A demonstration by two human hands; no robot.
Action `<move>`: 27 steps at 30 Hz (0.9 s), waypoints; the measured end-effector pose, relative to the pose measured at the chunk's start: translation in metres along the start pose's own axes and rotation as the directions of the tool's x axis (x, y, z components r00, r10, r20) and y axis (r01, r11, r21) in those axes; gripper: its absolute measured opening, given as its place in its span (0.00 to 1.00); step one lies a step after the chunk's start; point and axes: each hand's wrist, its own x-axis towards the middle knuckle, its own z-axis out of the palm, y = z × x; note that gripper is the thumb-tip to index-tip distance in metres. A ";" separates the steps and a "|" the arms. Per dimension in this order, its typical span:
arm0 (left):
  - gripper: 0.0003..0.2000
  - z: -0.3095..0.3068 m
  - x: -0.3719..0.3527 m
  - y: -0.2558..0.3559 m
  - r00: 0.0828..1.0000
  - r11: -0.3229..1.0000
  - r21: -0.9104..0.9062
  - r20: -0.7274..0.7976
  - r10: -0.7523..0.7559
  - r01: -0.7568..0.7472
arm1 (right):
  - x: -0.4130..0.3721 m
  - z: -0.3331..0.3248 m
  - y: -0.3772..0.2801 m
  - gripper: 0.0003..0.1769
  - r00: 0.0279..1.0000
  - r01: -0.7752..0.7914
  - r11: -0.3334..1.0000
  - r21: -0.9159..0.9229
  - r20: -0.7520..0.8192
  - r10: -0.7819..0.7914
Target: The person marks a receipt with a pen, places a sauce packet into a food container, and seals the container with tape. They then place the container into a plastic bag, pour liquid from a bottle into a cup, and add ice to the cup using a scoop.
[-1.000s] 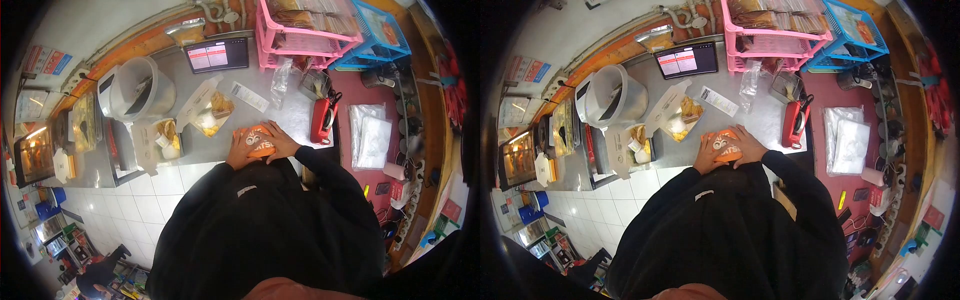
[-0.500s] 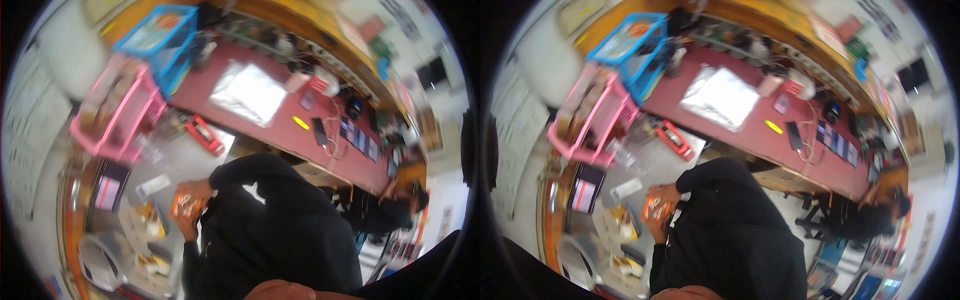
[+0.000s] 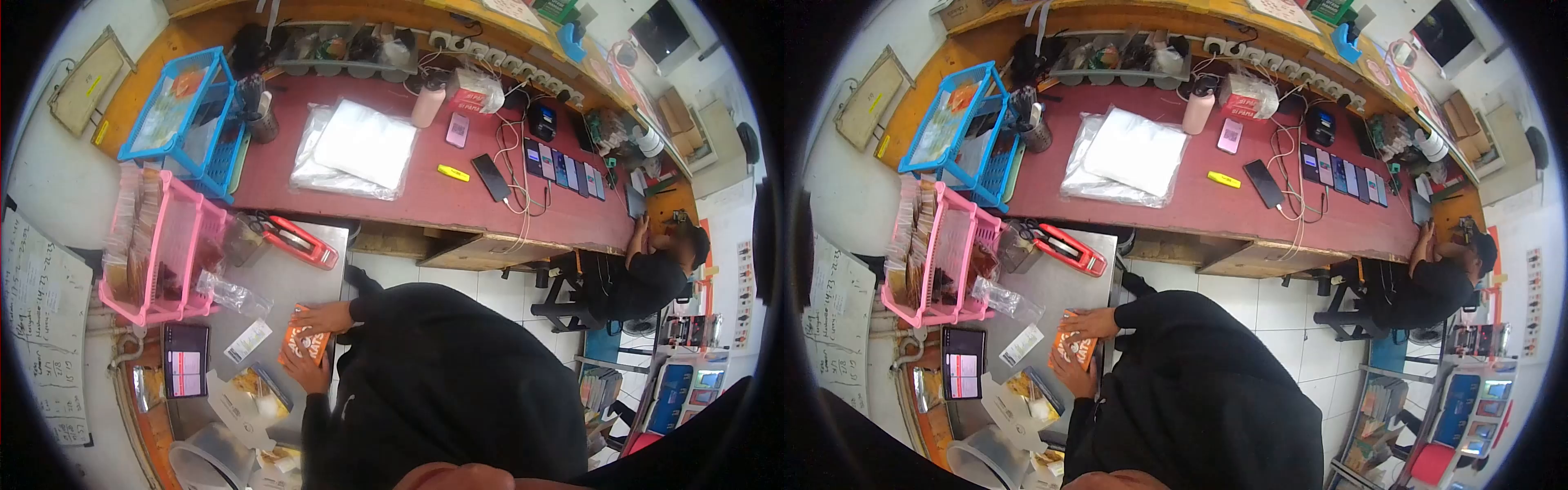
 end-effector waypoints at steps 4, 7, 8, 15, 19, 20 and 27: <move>0.62 -0.028 0.040 0.007 0.977 0.992 0.006 0.169 -0.128 0.129 | 0.008 0.008 0.006 0.58 0.999 0.024 0.992 0.124 -0.045 -0.019; 0.65 -0.015 0.042 0.001 0.974 0.991 -0.046 0.195 -0.115 0.126 | 0.011 -0.038 -0.012 0.47 0.995 -0.090 0.956 0.280 -0.015 0.098; 0.66 -0.011 0.039 -0.003 0.976 0.992 -0.055 0.193 -0.105 0.117 | 0.015 -0.059 -0.018 0.42 0.986 -0.165 0.926 0.339 0.023 0.168; 0.68 -0.029 0.029 0.004 0.826 0.927 -0.064 0.480 -0.296 0.369 | -0.051 -0.102 0.064 0.12 -0.049 -0.327 0.446 0.833 -0.486 0.873; 0.70 -0.016 0.024 -0.004 0.811 0.923 -0.042 0.494 -0.314 0.382 | -0.058 -0.113 0.092 0.14 0.010 -0.049 -0.028 0.998 0.028 1.000; 0.70 -0.014 0.024 -0.006 0.810 0.923 -0.046 0.498 -0.309 0.381 | -0.054 -0.110 0.097 0.13 0.071 -0.101 -0.119 0.988 0.126 0.989; 0.73 -0.011 0.023 -0.006 0.808 0.933 -0.042 0.516 -0.286 0.357 | -0.022 -0.104 0.060 0.18 -0.024 -0.176 -0.082 0.981 0.079 0.997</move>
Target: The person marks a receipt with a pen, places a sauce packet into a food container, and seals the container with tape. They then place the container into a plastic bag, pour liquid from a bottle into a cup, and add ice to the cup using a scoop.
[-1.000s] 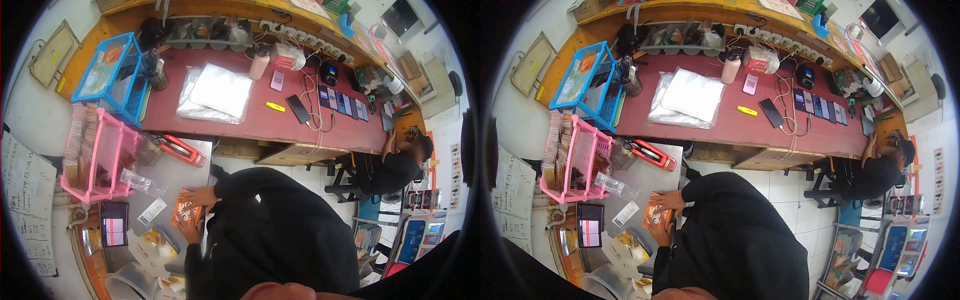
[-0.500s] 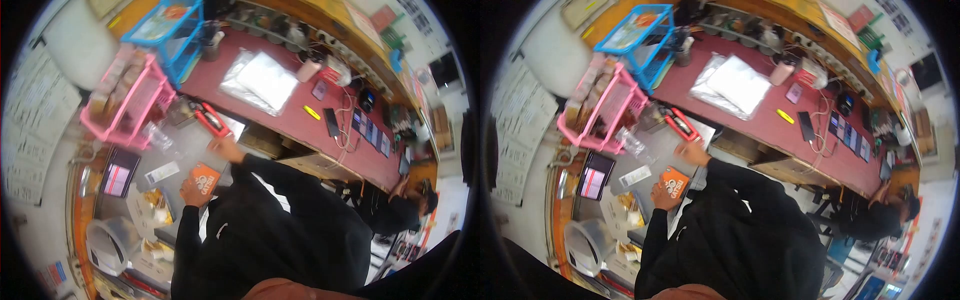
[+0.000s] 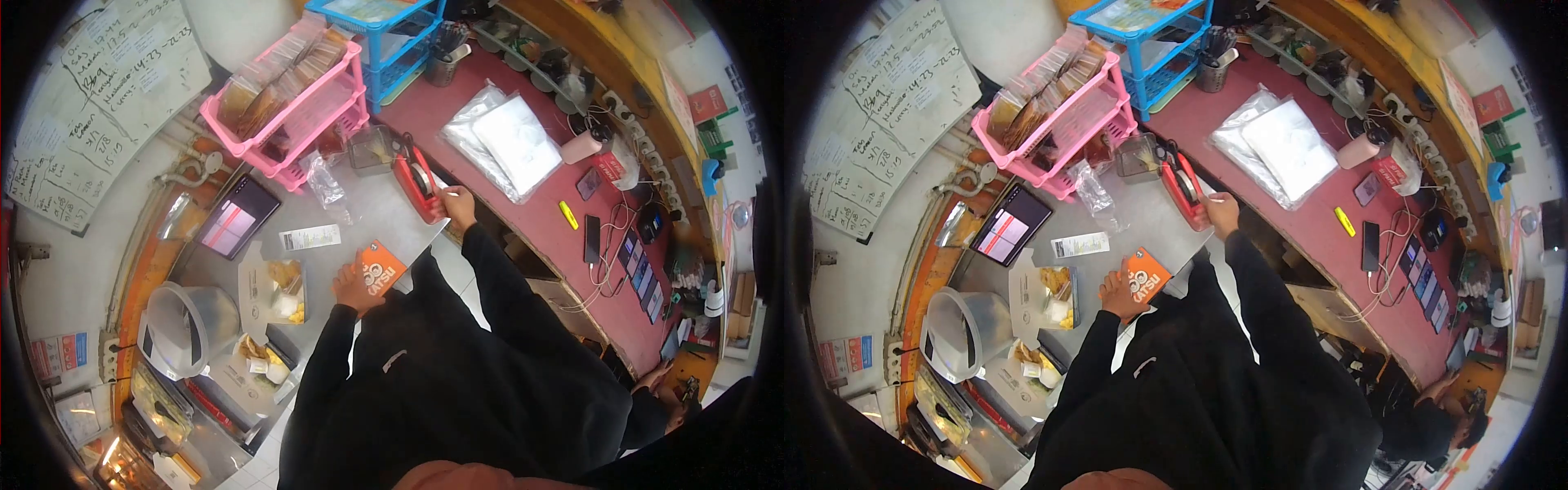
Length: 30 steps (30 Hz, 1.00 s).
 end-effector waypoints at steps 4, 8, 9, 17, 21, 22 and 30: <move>0.73 0.000 0.001 -0.001 1.000 1.000 -0.026 -0.008 -0.010 0.009 | -0.060 -0.031 0.024 0.15 0.994 0.079 0.946 -0.313 -0.046 -0.098; 0.72 -0.007 0.002 0.001 1.000 0.997 -0.075 0.015 -0.017 0.018 | -0.036 -0.038 0.055 0.13 0.974 0.168 0.828 -0.534 -0.037 -0.221; 0.71 -0.011 0.004 0.000 0.999 0.994 -0.108 0.027 -0.018 0.021 | -0.015 -0.040 0.064 0.12 0.950 0.211 0.674 -0.708 -0.014 -0.312; 0.62 -0.060 -0.014 0.033 0.900 0.942 -0.289 -0.344 -0.268 0.171 | -0.113 0.024 0.033 0.13 0.891 0.158 0.945 -0.285 0.454 -0.012; 0.60 -0.090 -0.021 0.047 0.792 0.937 -0.268 -0.510 -0.335 0.224 | -0.131 0.074 0.032 0.23 0.784 0.592 0.660 -0.463 0.521 -0.338; 0.60 -0.100 -0.027 0.047 0.780 0.933 -0.269 -0.519 -0.348 0.237 | -0.132 0.077 0.026 0.25 0.817 0.548 0.634 -0.545 0.510 -0.268; 0.55 -0.088 -0.042 -0.001 0.901 0.608 -0.780 -0.148 -0.408 0.147 | -0.131 0.094 -0.010 0.37 0.844 0.512 0.403 -0.758 0.530 -0.076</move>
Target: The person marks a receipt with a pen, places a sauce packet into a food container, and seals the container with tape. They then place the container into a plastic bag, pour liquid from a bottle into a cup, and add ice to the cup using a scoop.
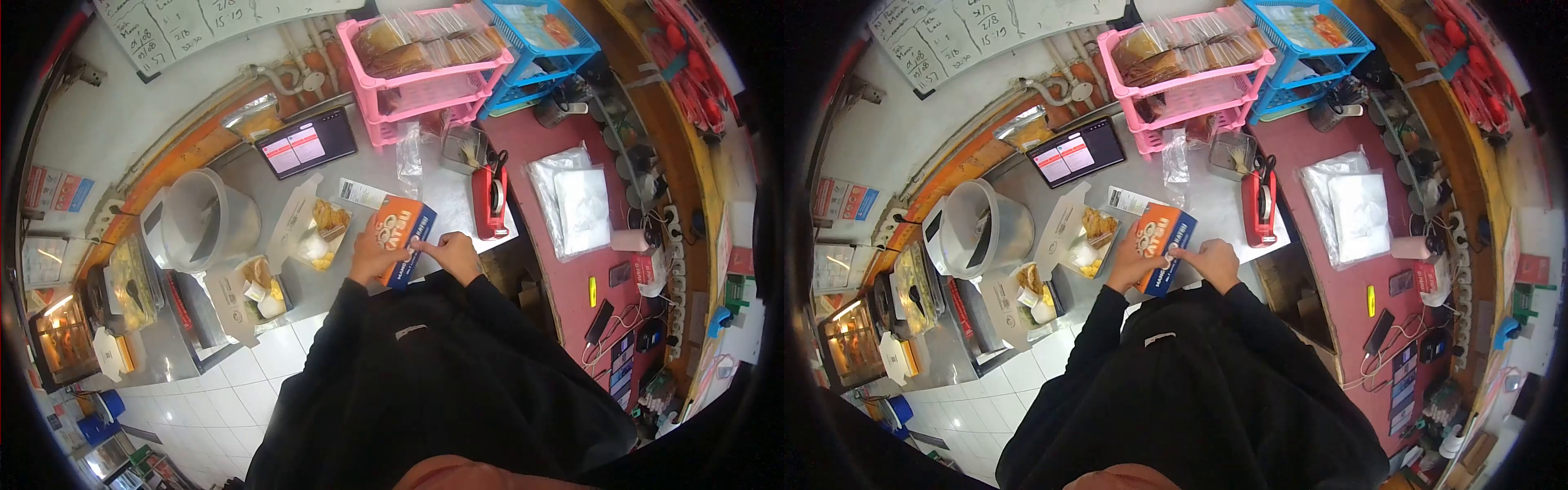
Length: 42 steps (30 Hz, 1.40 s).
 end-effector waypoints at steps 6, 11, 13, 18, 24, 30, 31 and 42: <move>0.43 -0.019 -0.010 -0.023 0.843 0.550 -0.766 0.503 0.191 0.333 | 0.005 0.014 0.009 0.24 0.929 -0.049 0.763 0.644 0.310 -0.202; 0.50 0.000 -0.008 -0.037 0.946 0.623 -0.778 0.259 0.195 0.085 | 0.031 0.042 0.058 0.16 0.950 0.138 0.923 0.358 0.214 -0.225; 0.54 0.004 -0.009 -0.043 0.996 0.994 -0.063 0.005 0.093 -0.093 | 0.031 0.032 0.056 0.14 0.932 0.032 0.977 0.212 0.346 -0.105; 0.53 0.028 0.002 -0.084 0.924 0.916 0.401 -0.351 0.151 0.003 | 0.084 0.055 0.009 0.13 0.908 0.241 0.961 0.135 0.320 -0.272; 0.30 0.047 0.008 -0.133 0.589 0.923 0.383 -0.740 0.326 -0.031 | 0.153 0.149 -0.112 0.17 0.676 0.736 0.677 -0.025 0.080 -0.733; 0.22 0.002 0.002 -0.215 0.373 0.969 -0.235 -0.894 -0.248 0.079 | 0.181 0.203 -0.136 0.15 0.603 0.791 0.541 -0.287 0.521 -0.604; 0.21 -0.001 0.005 -0.235 0.523 0.961 -0.275 -0.815 -0.250 0.030 | 0.178 0.198 -0.140 0.15 0.571 0.812 0.526 -0.253 0.531 -0.625; 0.24 0.017 -0.062 -0.126 0.796 0.835 -0.542 -0.544 -0.264 -0.094 | 0.131 0.038 -0.030 0.32 0.487 0.109 0.956 0.272 0.824 -0.290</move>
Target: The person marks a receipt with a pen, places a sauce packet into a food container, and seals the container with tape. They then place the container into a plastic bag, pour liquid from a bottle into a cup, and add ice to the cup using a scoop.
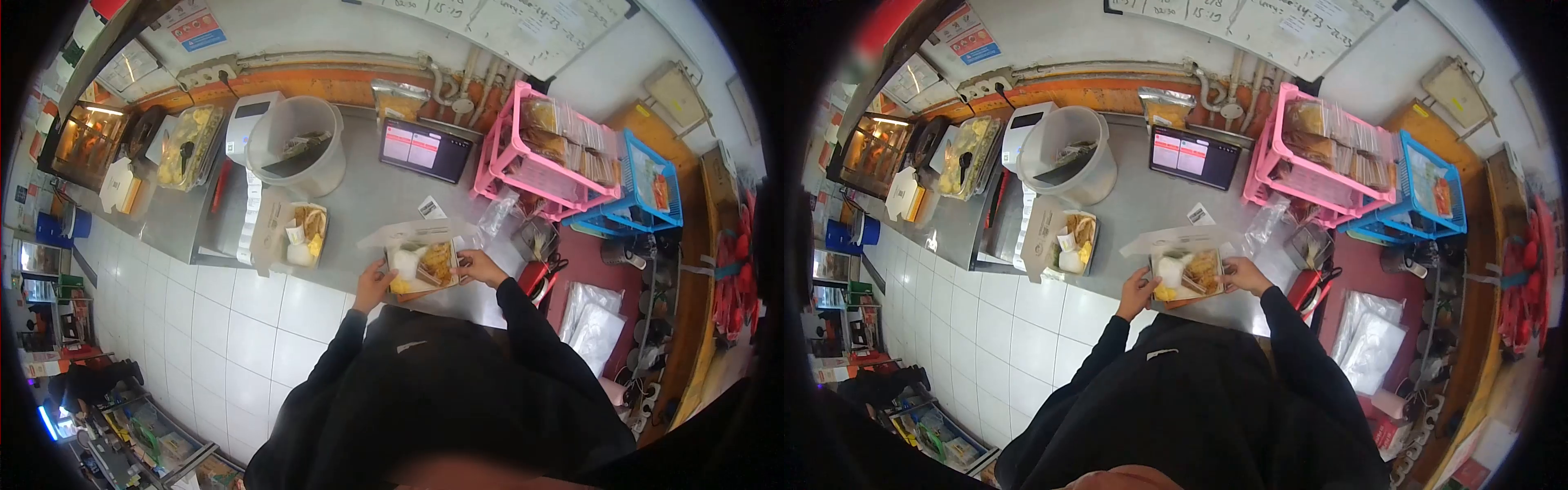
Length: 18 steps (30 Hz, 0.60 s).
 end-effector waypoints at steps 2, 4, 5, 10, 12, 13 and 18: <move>0.25 0.014 -0.012 -0.011 0.990 0.985 -0.101 0.013 -0.142 0.142 | -0.010 0.004 0.027 0.36 0.995 -0.028 0.997 0.078 -0.098 0.035; 0.27 0.015 -0.005 -0.024 0.982 0.999 0.017 -0.182 0.040 -0.037 | -0.014 0.003 0.028 0.36 0.979 0.026 0.986 0.166 -0.205 0.009; 0.28 0.016 0.003 -0.036 0.904 0.959 0.184 -0.332 0.269 -0.218 | -0.013 0.004 0.025 0.38 0.873 0.255 0.959 -0.121 -0.399 -0.282; 0.31 -0.028 0.021 0.046 0.883 0.884 0.226 -0.145 0.446 -0.409 | 0.003 -0.014 -0.022 0.46 0.744 0.418 0.689 -0.593 -0.212 -0.634; 0.31 -0.033 0.017 0.057 0.975 0.965 0.151 0.089 0.203 -0.215 | -0.002 -0.009 -0.050 0.46 0.961 0.142 0.894 -0.426 -0.157 -0.227; 0.30 -0.032 0.014 0.058 0.982 0.979 0.174 0.171 0.075 -0.105 | -0.002 -0.001 -0.049 0.45 0.972 0.056 0.917 -0.394 -0.188 -0.140; 0.23 0.048 -0.019 -0.040 0.994 0.986 -0.131 -0.049 0.102 -0.107 | -0.004 0.050 0.021 0.39 0.935 0.222 0.975 0.009 -0.284 -0.211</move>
